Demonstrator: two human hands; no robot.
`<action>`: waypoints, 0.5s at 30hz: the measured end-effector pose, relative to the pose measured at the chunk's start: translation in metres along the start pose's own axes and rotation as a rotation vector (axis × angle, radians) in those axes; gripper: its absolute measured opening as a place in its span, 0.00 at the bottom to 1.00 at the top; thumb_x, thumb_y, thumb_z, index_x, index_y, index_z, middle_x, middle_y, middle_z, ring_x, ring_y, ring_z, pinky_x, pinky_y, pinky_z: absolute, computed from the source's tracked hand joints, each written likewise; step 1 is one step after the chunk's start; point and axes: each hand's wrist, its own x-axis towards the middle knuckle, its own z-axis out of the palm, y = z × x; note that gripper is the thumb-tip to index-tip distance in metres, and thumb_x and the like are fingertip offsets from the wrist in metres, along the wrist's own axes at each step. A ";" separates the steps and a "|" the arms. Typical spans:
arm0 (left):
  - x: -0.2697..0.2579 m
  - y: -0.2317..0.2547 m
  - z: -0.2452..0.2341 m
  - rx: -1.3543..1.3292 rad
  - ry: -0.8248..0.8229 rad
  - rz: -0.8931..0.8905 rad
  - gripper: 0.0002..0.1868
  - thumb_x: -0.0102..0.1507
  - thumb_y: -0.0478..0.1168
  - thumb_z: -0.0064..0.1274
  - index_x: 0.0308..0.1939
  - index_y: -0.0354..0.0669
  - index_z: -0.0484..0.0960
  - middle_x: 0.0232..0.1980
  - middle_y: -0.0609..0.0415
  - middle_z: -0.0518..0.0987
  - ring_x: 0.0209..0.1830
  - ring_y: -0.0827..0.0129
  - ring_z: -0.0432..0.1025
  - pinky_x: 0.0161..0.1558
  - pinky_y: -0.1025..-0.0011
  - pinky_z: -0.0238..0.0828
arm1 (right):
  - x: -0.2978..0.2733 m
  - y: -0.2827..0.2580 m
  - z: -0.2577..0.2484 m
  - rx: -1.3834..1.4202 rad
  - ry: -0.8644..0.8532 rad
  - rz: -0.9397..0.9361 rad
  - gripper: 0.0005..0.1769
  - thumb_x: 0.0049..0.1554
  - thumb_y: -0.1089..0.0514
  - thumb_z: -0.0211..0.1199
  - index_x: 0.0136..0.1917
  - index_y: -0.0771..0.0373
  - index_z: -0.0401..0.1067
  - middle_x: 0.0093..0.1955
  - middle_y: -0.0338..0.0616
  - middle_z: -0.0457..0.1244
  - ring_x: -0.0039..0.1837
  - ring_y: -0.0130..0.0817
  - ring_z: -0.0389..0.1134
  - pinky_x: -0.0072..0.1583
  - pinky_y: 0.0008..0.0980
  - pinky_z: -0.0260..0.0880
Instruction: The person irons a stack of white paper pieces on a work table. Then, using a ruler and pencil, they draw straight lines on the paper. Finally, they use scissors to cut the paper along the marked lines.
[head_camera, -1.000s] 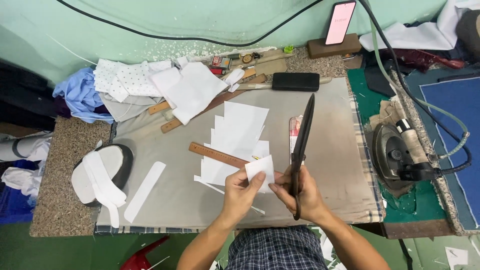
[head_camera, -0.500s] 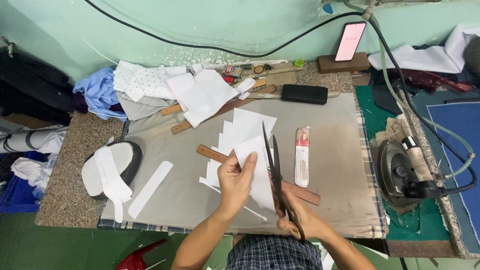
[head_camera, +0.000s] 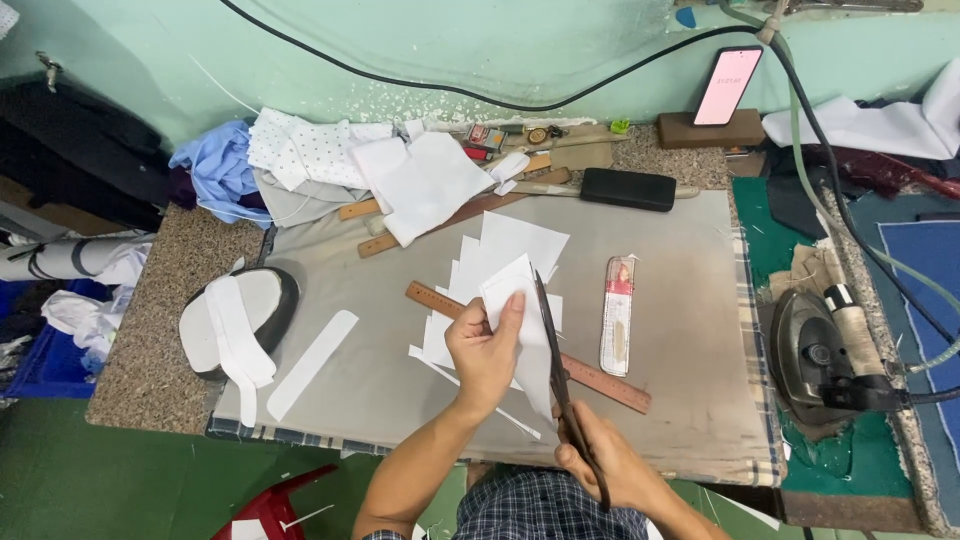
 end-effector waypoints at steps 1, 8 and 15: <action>0.000 -0.002 0.000 0.001 0.002 -0.001 0.21 0.64 0.37 0.61 0.20 0.47 0.68 0.22 0.67 0.67 0.25 0.83 0.58 0.27 0.79 0.57 | 0.000 0.002 0.000 0.001 -0.003 0.001 0.26 0.64 0.36 0.49 0.50 0.62 0.65 0.21 0.24 0.47 0.25 0.20 0.48 0.31 0.28 0.53; -0.004 -0.008 -0.005 0.015 -0.010 -0.009 0.16 0.63 0.37 0.62 0.23 0.44 0.73 0.24 0.66 0.72 0.27 0.84 0.63 0.28 0.79 0.62 | -0.003 0.008 0.003 -0.031 0.007 0.049 0.28 0.63 0.34 0.48 0.54 0.62 0.66 0.21 0.25 0.50 0.25 0.21 0.51 0.31 0.28 0.55; -0.005 -0.005 -0.005 0.022 -0.013 0.018 0.20 0.64 0.37 0.62 0.21 0.45 0.68 0.22 0.68 0.67 0.26 0.84 0.59 0.26 0.79 0.57 | -0.004 0.016 0.004 -0.110 0.040 0.028 0.28 0.63 0.33 0.47 0.52 0.61 0.66 0.25 0.29 0.51 0.27 0.25 0.50 0.32 0.33 0.52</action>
